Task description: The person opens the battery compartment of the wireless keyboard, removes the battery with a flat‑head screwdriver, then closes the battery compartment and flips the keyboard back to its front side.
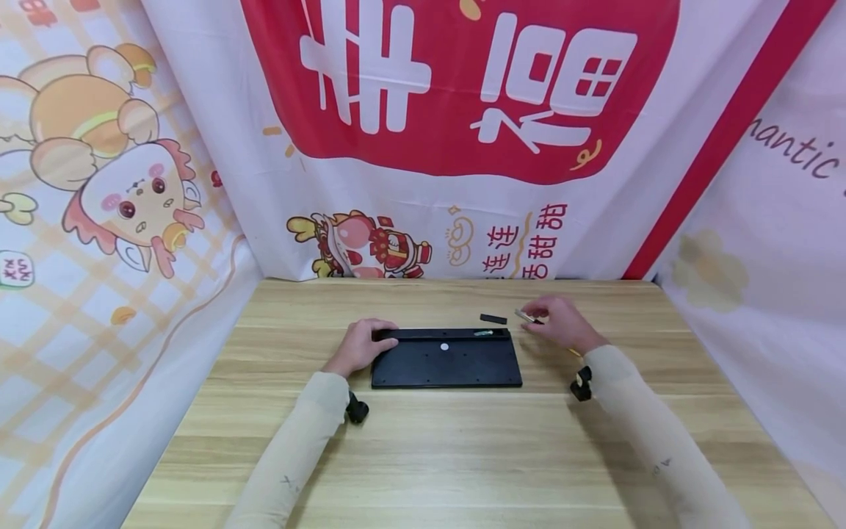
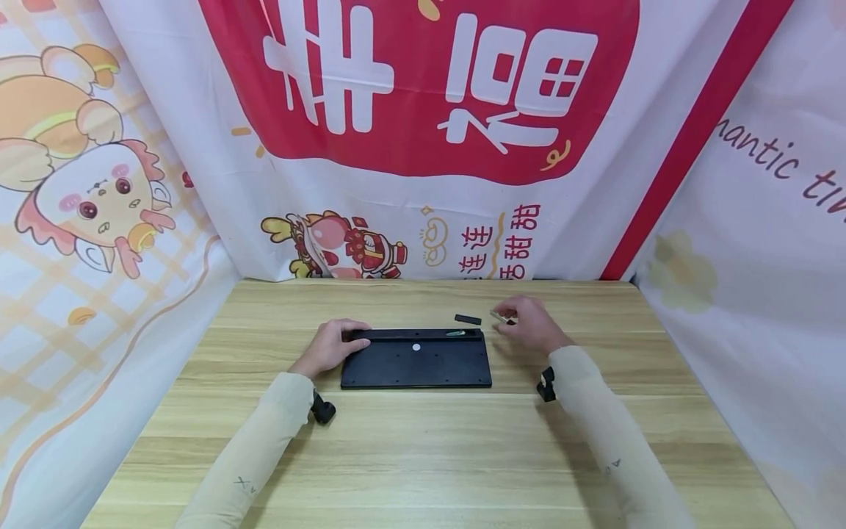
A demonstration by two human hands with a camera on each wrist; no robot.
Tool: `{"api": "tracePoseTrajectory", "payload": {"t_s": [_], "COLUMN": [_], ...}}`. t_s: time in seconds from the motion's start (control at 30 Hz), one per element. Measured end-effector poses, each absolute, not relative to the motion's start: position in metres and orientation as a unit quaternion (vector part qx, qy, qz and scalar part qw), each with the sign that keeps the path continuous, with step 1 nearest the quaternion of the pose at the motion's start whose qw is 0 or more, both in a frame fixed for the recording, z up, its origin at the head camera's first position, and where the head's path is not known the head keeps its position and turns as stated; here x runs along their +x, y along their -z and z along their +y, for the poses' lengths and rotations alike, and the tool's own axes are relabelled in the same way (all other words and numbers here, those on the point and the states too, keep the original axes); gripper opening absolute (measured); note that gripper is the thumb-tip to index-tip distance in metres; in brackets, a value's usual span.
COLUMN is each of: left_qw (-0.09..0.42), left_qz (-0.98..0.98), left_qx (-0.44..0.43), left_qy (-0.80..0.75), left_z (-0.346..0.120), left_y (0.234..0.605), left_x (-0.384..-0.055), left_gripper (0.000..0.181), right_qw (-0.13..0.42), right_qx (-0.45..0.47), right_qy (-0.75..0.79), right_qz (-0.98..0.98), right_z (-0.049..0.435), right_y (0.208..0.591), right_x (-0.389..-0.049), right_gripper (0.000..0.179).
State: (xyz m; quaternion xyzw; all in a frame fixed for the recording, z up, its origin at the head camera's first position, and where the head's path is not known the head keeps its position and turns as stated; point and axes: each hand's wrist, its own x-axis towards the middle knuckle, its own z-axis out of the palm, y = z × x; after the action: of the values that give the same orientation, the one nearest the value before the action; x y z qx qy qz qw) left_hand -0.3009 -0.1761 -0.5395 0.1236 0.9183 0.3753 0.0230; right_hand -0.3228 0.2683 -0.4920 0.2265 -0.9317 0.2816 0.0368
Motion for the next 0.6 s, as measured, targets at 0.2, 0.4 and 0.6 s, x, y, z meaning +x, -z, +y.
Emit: {"api": "tracePoseTrajectory", "payload": {"t_s": [0.2,0.4,0.6], "left_qw": [0.027,0.022,0.019], "left_qz": [0.917,0.918,0.918], "left_qx": [0.125,0.125,0.127], "left_qy": [-0.379,-0.376,-0.375], "left_z": [-0.176,-0.177,-0.178], "left_y": [0.539,0.539,0.541], "left_x": [-0.299,-0.3,-0.301], "left_gripper": [0.032,0.032,0.032], "right_qw": [0.018,0.008,0.036], "right_qx": [0.274,0.305,0.337], "right_qy": [-0.268,-0.217,-0.178], "right_qz": [-0.923,-0.927,-0.924], "right_z": [0.237,0.216,0.209], "right_y": [0.496,0.501,0.508], "right_x": [-0.324,-0.324,-0.325], "right_gripper": [0.026,0.025,0.018]}}
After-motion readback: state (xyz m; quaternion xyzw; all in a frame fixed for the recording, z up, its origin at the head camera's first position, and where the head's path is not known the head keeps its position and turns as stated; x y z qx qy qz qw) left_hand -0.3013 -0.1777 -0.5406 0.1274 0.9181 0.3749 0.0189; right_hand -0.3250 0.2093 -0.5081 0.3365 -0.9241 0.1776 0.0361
